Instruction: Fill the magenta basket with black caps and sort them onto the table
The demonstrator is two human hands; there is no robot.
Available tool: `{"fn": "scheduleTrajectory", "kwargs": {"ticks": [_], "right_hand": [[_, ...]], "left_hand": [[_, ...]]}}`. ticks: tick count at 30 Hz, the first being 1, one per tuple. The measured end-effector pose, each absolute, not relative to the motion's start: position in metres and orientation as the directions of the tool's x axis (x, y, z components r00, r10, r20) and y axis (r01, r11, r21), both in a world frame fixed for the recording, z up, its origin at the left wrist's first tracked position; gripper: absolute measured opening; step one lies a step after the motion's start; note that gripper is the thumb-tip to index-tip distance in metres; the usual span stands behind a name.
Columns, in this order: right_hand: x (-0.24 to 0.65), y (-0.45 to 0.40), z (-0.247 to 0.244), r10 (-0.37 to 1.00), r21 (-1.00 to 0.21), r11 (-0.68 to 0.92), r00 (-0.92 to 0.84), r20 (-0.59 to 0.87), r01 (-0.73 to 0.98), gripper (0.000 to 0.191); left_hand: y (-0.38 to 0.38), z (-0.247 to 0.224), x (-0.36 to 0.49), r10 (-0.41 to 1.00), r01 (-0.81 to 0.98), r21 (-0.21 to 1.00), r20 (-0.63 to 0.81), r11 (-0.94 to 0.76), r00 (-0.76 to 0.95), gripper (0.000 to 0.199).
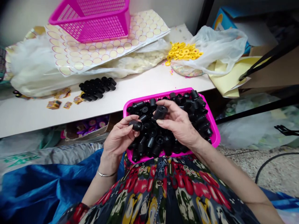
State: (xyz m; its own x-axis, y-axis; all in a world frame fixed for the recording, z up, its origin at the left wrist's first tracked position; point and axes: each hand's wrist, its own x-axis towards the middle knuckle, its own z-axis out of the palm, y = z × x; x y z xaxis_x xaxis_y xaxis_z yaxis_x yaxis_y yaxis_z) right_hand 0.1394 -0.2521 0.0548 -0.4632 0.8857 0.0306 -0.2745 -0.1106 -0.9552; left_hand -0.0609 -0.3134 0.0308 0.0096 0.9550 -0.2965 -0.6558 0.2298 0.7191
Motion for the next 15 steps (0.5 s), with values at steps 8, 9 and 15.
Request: {"fn": "scheduleTrajectory", "kwargs": {"ticks": [8,9,15], "right_hand": [[0.13,-0.263,0.043,0.861,-0.94,-0.06,-0.493,0.121,-0.336,0.037],[0.128,-0.264,0.043,0.861,-0.939,-0.057,-0.492,0.126,-0.34,0.037],[0.124,-0.264,0.039,0.857,-0.938,-0.064,-0.5,0.123,-0.341,0.033]], "left_hand": [[-0.31,0.029,-0.057,0.943,-0.717,0.642,-0.328,0.271,0.063,0.032],[-0.31,0.03,-0.056,0.94,-0.713,0.644,-0.334,0.278,0.064,0.032],[-0.31,0.036,-0.049,0.943,-0.688,0.672,-0.329,0.272,0.051,0.035]]}}
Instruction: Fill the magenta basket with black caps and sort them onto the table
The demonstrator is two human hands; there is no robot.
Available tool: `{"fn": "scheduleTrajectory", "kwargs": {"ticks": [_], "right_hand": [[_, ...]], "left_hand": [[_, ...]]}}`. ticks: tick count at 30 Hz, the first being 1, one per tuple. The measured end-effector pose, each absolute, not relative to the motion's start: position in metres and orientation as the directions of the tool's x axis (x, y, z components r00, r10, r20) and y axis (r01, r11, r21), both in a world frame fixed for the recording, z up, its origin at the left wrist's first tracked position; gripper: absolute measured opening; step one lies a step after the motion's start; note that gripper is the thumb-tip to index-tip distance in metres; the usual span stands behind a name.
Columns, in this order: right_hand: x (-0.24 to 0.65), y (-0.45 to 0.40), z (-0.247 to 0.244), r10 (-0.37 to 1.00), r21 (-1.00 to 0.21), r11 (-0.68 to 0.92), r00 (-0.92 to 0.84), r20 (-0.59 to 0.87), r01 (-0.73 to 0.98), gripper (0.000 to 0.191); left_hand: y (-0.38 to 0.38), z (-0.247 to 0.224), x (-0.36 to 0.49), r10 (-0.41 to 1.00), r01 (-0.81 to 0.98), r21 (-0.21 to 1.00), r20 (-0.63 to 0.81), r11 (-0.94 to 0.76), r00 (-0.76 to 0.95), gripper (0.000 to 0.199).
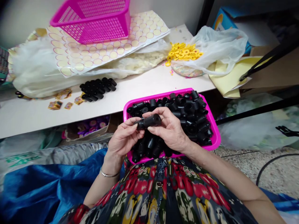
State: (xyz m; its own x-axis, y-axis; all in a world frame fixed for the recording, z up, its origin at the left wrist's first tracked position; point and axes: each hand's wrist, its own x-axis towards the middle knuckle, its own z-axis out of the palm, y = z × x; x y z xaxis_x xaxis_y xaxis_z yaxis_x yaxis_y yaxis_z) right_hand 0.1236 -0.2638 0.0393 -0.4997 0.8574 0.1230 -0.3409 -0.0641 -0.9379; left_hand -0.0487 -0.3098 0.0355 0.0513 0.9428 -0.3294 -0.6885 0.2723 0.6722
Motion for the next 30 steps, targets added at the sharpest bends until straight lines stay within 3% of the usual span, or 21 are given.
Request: {"fn": "scheduleTrajectory", "kwargs": {"ticks": [7,11,14,17,19,22,25,27,29,30], "right_hand": [[0.122,-0.263,0.039,0.863,-0.919,-0.107,-0.494,0.104,-0.38,0.035],[0.121,-0.265,0.036,0.85,-0.967,-0.055,-0.519,0.085,-0.248,0.033],[0.121,-0.266,0.032,0.857,-0.976,0.216,-0.484,0.176,0.028,0.037],[0.12,-0.267,0.032,0.746,-0.783,0.572,-0.55,0.374,0.243,0.049],[0.12,-0.266,0.035,0.639,-0.636,0.713,-0.647,0.416,0.296,0.059],[0.125,-0.26,0.044,0.605,-0.532,0.757,-0.713,0.354,0.378,0.068],[0.137,-0.252,0.05,0.671,-0.552,0.704,-0.673,0.31,0.447,0.064],[0.147,-0.246,0.051,0.715,-0.577,0.661,-0.637,0.289,0.48,0.057],[0.157,-0.242,0.049,0.741,-0.59,0.632,-0.615,0.27,0.502,0.05],[0.161,-0.241,0.048,0.748,-0.591,0.624,-0.609,0.264,0.51,0.047]], "left_hand": [[-0.307,0.036,-0.044,0.947,-0.679,0.684,-0.316,0.266,0.053,0.035],[-0.306,0.035,-0.04,0.945,-0.678,0.682,-0.324,0.272,0.053,0.037],[-0.308,0.037,-0.034,0.951,-0.656,0.715,-0.308,0.242,0.014,0.036],[-0.312,0.039,-0.029,0.958,-0.621,0.759,-0.282,0.193,-0.047,0.037],[-0.312,0.038,-0.032,0.957,-0.568,0.808,-0.267,0.157,-0.115,0.036],[-0.301,0.031,-0.059,0.916,-0.392,0.92,-0.175,0.021,-0.36,0.035],[-0.277,0.011,-0.115,0.714,-0.052,0.993,0.042,-0.109,-0.699,0.041],[-0.259,-0.006,-0.161,0.536,0.178,0.984,0.155,-0.008,-0.83,0.043],[-0.244,-0.022,-0.203,0.459,0.352,0.898,0.204,0.263,-0.865,0.032],[-0.238,-0.028,-0.22,0.441,0.37,0.874,0.211,0.315,-0.873,0.029]]}}
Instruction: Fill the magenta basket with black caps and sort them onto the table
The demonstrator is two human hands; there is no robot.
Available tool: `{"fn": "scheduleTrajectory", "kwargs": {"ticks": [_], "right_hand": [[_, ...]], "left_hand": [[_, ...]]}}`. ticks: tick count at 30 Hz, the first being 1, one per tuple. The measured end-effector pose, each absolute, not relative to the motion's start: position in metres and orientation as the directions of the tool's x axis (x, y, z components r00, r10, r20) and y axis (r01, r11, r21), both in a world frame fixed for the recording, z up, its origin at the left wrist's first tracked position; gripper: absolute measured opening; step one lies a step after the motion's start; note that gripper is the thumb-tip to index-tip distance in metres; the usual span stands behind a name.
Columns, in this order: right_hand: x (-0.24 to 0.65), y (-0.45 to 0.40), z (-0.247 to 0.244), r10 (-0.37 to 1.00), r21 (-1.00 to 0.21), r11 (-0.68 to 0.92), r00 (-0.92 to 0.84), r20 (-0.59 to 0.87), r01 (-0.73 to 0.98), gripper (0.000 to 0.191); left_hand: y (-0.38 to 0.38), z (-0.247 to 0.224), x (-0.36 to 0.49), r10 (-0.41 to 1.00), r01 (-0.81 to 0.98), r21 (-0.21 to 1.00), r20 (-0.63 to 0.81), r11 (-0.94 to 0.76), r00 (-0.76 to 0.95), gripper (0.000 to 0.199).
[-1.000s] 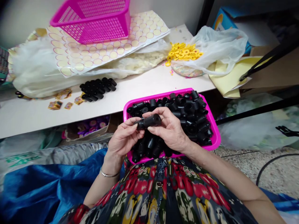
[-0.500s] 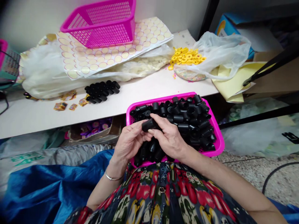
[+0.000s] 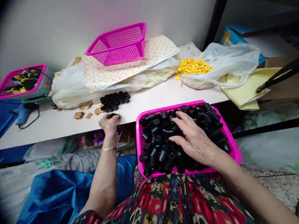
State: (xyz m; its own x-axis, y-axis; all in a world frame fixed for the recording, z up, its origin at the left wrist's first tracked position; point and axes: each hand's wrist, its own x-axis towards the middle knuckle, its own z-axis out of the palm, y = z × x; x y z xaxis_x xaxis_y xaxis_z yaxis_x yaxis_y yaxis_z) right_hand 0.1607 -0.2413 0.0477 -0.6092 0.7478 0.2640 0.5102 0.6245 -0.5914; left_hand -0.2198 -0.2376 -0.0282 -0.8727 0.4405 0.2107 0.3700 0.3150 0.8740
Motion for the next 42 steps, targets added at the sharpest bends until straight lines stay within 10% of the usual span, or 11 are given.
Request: {"fn": "scheduleTrajectory", "kwargs": {"ticks": [11,21,27,31,35,42], "right_hand": [[0.143,-0.242,0.053,0.552,-0.324,0.795,-0.833,0.034,0.513,0.016],[0.105,-0.253,0.052,0.425,-0.145,0.879,-0.883,-0.198,0.455,0.015],[0.124,-0.24,0.063,0.556,-0.507,0.692,-0.827,-0.08,0.514,0.021],[0.139,-0.234,0.06,0.776,-0.966,0.125,-0.629,-0.046,0.225,0.035],[0.142,-0.239,0.057,0.742,-0.934,-0.341,-0.64,-0.197,-0.108,0.043],[0.141,-0.247,0.054,0.71,-0.905,-0.369,-0.693,-0.127,-0.213,0.057]], "left_hand": [[-0.212,-0.028,-0.243,0.468,0.611,0.604,0.401,0.511,-0.788,0.032],[-0.293,0.0,-0.096,0.937,0.351,0.936,0.098,0.028,-0.335,0.019],[-0.312,0.003,-0.088,0.989,0.405,0.913,0.09,-0.036,-0.115,0.009],[-0.315,0.004,-0.084,0.994,0.568,0.817,0.101,-0.103,0.034,0.015],[-0.315,0.008,-0.069,0.983,0.795,0.58,0.067,-0.179,0.172,0.019],[-0.31,0.009,-0.056,0.964,0.845,0.471,0.048,-0.253,0.262,0.02]]}}
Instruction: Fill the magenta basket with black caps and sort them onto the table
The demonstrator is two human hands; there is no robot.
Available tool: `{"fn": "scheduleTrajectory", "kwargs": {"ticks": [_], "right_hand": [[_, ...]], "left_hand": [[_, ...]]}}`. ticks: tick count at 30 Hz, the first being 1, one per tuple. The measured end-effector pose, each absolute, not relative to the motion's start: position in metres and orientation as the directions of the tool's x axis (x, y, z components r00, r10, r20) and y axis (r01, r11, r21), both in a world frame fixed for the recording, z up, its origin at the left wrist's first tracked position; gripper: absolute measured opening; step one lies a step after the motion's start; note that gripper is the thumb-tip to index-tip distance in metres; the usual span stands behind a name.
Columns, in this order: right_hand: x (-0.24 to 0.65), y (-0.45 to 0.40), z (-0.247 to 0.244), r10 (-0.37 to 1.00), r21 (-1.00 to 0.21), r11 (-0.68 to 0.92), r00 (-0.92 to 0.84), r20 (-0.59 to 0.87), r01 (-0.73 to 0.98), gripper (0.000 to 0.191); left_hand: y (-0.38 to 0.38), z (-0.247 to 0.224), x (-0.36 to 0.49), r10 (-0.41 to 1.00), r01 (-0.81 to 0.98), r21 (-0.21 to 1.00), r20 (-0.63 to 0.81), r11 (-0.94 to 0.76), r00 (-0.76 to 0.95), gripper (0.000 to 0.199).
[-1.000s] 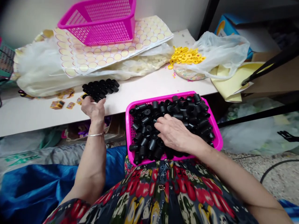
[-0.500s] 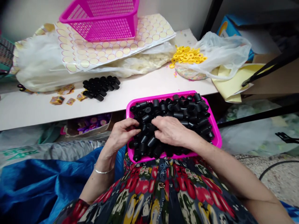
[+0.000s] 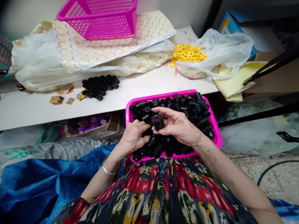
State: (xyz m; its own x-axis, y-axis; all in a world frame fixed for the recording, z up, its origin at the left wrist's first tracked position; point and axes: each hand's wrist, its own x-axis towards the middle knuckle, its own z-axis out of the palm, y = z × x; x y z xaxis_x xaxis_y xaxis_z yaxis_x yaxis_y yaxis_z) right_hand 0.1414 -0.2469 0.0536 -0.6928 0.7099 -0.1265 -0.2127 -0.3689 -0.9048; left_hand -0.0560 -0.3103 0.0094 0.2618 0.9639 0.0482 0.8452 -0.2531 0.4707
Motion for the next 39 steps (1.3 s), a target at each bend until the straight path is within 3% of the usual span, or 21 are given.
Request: {"fn": "scheduleTrajectory", "kwargs": {"ticks": [3,6,7,9,12,22,25,27,30,33,37,39], "right_hand": [[0.142,-0.249,0.052,0.712,-0.924,-0.331,-0.693,-0.113,-0.19,0.048],[0.14,-0.251,0.05,0.8,-0.952,-0.231,-0.597,-0.069,-0.199,0.037],[0.139,-0.252,0.049,0.835,-0.963,-0.178,-0.548,-0.039,-0.203,0.035],[0.136,-0.253,0.047,0.882,-0.976,-0.068,-0.47,0.038,-0.207,0.034],[0.133,-0.255,0.046,0.897,-0.973,0.031,-0.423,0.128,-0.229,0.034],[0.126,-0.26,0.042,0.884,-0.97,0.058,-0.439,0.159,-0.234,0.033],[0.124,-0.261,0.039,0.872,-0.983,0.1,-0.463,0.161,-0.153,0.032],[0.124,-0.261,0.037,0.871,-0.976,0.214,-0.446,0.204,-0.029,0.032],[0.124,-0.26,0.035,0.803,-0.858,0.483,-0.479,0.355,0.173,0.037],[0.123,-0.258,0.034,0.662,-0.685,0.686,-0.6,0.448,0.246,0.043],[0.12,-0.257,0.036,0.552,-0.502,0.798,-0.739,0.385,0.335,0.052],[0.121,-0.254,0.04,0.537,-0.444,0.811,-0.786,0.307,0.381,0.058]], "left_hand": [[-0.31,0.009,-0.059,0.981,0.712,0.675,0.126,-0.195,0.149,0.015],[-0.311,0.014,-0.06,0.995,0.219,0.976,0.042,-0.02,-0.095,0.02],[-0.311,0.017,-0.06,0.991,0.003,0.999,-0.036,0.037,-0.132,0.024],[-0.31,0.022,-0.058,0.979,-0.338,0.934,-0.165,0.116,-0.12,0.03],[-0.308,0.027,-0.055,0.962,-0.556,0.813,-0.259,0.172,-0.081,0.034],[-0.307,0.023,-0.045,0.963,-0.628,0.754,-0.268,0.193,-0.025,0.034],[-0.306,0.025,-0.042,0.966,-0.627,0.755,-0.257,0.193,-0.012,0.032],[-0.305,0.025,-0.04,0.968,-0.622,0.761,-0.25,0.187,-0.015,0.033],[-0.306,0.026,-0.039,0.972,-0.597,0.784,-0.233,0.168,-0.032,0.035],[-0.311,0.028,-0.038,0.967,-0.574,0.801,-0.248,0.167,-0.064,0.036],[-0.311,0.026,-0.048,0.941,-0.537,0.832,-0.281,0.14,-0.191,0.034],[-0.302,0.02,-0.068,0.908,-0.447,0.894,-0.209,0.027,-0.362,0.034]]}}
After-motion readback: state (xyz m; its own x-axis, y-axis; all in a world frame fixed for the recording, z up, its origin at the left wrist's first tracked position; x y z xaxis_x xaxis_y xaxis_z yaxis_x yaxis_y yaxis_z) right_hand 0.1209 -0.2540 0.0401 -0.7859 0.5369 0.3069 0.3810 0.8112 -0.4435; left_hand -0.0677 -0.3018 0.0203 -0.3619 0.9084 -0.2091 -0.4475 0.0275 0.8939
